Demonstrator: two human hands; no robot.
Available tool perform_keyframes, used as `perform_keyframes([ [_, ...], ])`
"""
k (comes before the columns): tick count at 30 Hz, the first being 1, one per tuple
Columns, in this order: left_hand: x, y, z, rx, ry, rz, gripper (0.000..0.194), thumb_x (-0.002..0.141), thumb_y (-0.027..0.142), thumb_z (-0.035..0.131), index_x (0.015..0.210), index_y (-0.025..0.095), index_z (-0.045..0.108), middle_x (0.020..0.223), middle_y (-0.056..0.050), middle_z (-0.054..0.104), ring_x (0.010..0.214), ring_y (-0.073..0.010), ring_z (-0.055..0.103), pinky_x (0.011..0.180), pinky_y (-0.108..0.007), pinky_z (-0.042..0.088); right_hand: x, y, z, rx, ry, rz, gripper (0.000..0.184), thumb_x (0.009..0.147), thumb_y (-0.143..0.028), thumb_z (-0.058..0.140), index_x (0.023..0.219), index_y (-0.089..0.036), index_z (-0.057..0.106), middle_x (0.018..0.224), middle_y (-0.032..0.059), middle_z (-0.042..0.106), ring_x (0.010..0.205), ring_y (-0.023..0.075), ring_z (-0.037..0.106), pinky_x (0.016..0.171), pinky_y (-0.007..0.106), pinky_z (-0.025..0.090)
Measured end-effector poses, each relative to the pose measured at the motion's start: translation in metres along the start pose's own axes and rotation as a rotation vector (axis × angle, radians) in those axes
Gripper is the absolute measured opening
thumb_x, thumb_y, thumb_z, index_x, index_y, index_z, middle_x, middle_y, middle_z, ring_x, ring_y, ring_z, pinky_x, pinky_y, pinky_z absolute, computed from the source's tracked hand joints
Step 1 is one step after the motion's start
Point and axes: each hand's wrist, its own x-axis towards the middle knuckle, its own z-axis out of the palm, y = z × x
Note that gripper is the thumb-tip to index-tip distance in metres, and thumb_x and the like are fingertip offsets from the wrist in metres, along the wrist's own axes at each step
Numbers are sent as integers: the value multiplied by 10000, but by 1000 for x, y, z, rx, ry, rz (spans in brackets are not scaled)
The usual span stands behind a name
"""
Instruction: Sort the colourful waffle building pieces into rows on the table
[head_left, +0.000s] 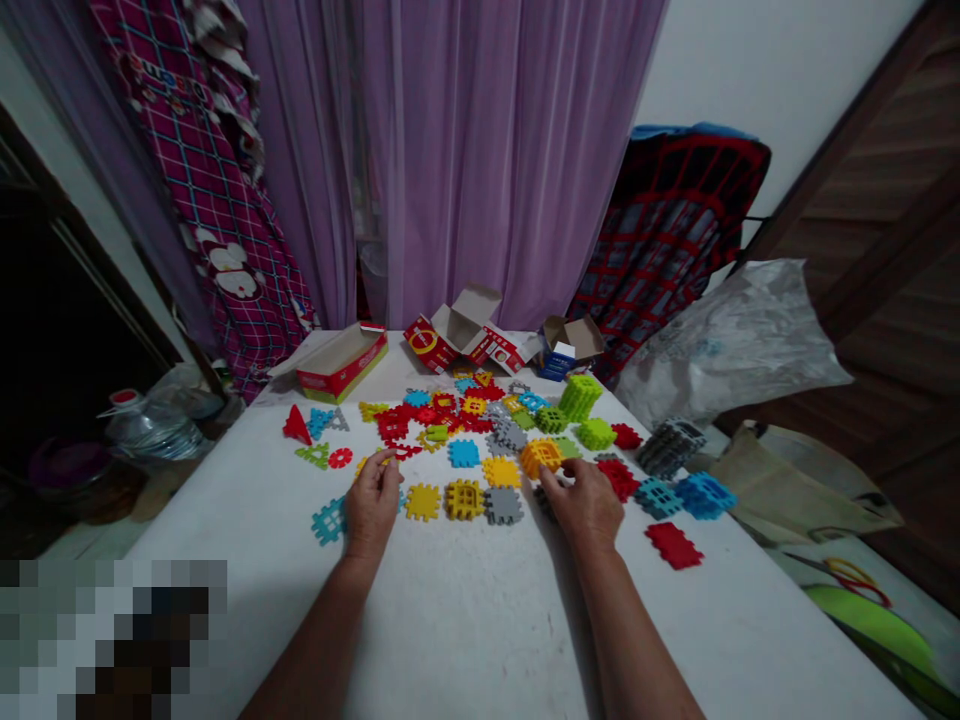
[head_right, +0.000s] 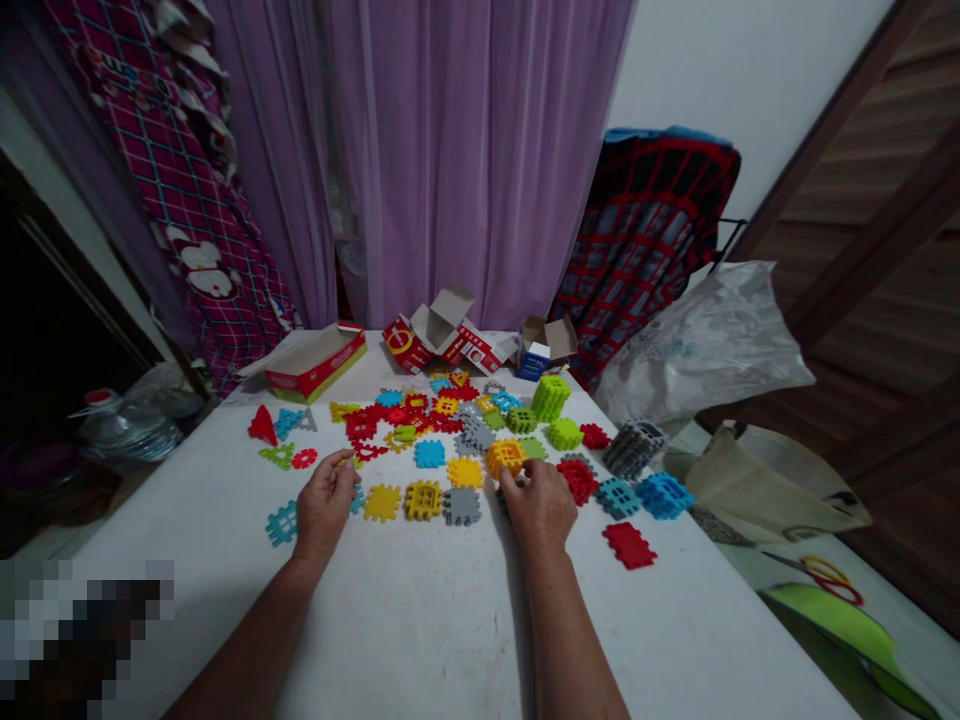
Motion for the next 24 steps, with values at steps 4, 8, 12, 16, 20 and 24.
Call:
perform_keyframes([
  [4,1,-3,2,1,-6,-7,408,851,501,474,1061,203,659,708,-18,705,641,-171,676,558,-248,500,-2,-1,-1,12,24,-20,325,839,-488,630,955,-192,694,967,60,709,926,231,637,642,290,369],
  [8,2,-5,3,-3,-12,-21,408,843,503,478,1063,209,656,701,-12,701,633,-172,671,558,-252,498,-2,-1,-1,40,32,-18,344,826,-496,645,967,-186,692,960,59,708,919,232,633,642,287,365],
  [12,2,-5,2,-27,-16,-35,399,837,496,481,1057,211,654,691,-7,687,630,-171,668,563,-253,499,0,2,-4,73,9,12,292,827,-441,646,970,-191,698,948,43,701,898,215,628,635,278,354],
  [16,3,-6,3,-44,-5,-52,402,823,496,494,1051,209,659,687,-6,684,612,-167,656,555,-251,495,0,8,-8,53,59,-101,190,871,-222,552,922,-219,735,949,27,683,863,167,603,633,260,337],
  [20,3,-7,3,-45,0,-56,395,815,483,495,1046,210,663,673,0,680,601,-165,651,553,-250,493,1,11,-5,-16,102,-215,227,851,-140,553,827,-221,763,913,34,660,833,160,565,617,261,306],
  [24,3,-6,3,-44,-2,-56,397,808,477,497,1051,210,661,681,-3,683,613,-167,656,546,-247,487,1,10,2,-29,103,-274,206,851,-157,581,835,-226,775,880,28,647,797,157,539,619,262,285],
])
